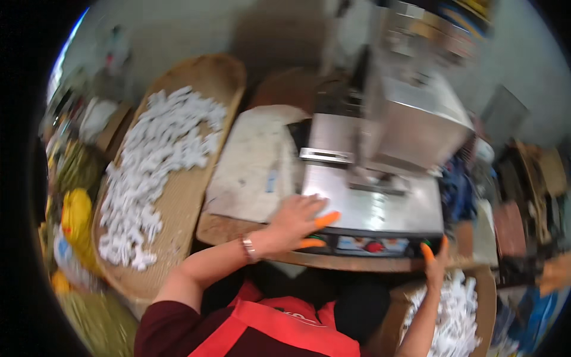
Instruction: The person takes plastic toy guns from a woven basket, places them into a stamping machine to stamp them, and places the finished toy guns into a cardboard box.
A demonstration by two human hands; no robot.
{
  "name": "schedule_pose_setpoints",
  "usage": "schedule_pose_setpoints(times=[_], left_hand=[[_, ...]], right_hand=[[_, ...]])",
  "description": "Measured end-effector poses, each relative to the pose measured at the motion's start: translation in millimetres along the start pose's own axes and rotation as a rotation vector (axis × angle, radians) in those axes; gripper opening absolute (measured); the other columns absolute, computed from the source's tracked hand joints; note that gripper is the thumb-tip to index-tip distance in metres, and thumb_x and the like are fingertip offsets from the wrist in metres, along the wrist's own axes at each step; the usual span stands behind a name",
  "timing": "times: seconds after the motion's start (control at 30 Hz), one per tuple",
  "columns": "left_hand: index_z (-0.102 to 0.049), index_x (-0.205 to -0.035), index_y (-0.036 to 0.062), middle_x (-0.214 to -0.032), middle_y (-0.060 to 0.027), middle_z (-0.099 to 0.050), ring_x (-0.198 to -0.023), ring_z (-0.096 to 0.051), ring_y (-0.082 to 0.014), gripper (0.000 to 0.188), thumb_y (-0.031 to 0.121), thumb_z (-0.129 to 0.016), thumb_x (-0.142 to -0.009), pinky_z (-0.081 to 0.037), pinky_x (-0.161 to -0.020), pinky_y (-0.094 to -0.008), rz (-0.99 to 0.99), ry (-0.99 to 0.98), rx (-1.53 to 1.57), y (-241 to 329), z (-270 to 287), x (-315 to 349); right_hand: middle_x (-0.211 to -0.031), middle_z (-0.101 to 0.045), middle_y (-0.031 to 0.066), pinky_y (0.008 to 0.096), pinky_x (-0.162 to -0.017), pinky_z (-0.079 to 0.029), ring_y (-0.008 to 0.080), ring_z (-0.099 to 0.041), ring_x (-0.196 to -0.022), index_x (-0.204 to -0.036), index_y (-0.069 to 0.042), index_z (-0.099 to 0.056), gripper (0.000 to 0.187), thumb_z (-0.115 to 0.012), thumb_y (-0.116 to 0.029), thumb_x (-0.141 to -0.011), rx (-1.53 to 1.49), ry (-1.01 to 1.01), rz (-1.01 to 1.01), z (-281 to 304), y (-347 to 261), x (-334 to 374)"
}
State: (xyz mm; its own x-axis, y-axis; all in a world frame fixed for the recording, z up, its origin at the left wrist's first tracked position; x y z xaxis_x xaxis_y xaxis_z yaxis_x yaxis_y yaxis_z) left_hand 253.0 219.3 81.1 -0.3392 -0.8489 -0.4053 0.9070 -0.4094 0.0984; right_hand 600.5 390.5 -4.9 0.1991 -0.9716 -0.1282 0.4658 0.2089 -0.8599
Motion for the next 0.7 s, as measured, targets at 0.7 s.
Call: schedule_pose_setpoints(times=[0.7], left_hand=[[-0.058,-0.107,0.0107,-0.102,-0.0117,-0.058,-0.099,-0.054,-0.0308,0.031,0.005,-0.058,-0.077,-0.044,-0.080,-0.0431,0.933,-0.038,-0.548,-460.5,-35.2,383.1]], right_hand=[[-0.148,-0.034,0.0158,0.0346,-0.112,-0.023,0.0247,-0.032,-0.135,-0.146,0.003,-0.027,0.069,-0.057,-0.029,-0.094,-0.047,0.102,-0.244,19.2,66.5,7.3]])
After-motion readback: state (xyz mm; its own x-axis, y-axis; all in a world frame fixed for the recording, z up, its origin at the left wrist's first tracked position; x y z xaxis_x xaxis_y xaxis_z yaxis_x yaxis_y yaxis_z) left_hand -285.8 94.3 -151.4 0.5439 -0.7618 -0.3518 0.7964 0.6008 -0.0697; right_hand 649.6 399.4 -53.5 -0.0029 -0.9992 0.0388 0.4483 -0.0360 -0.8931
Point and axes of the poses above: each hand's wrist, its own x-axis away from the middle knuckle, its own z-axis out of the back of the hand, y = z × x, the point moved 10 cm from there along -x, towards the middle knuckle
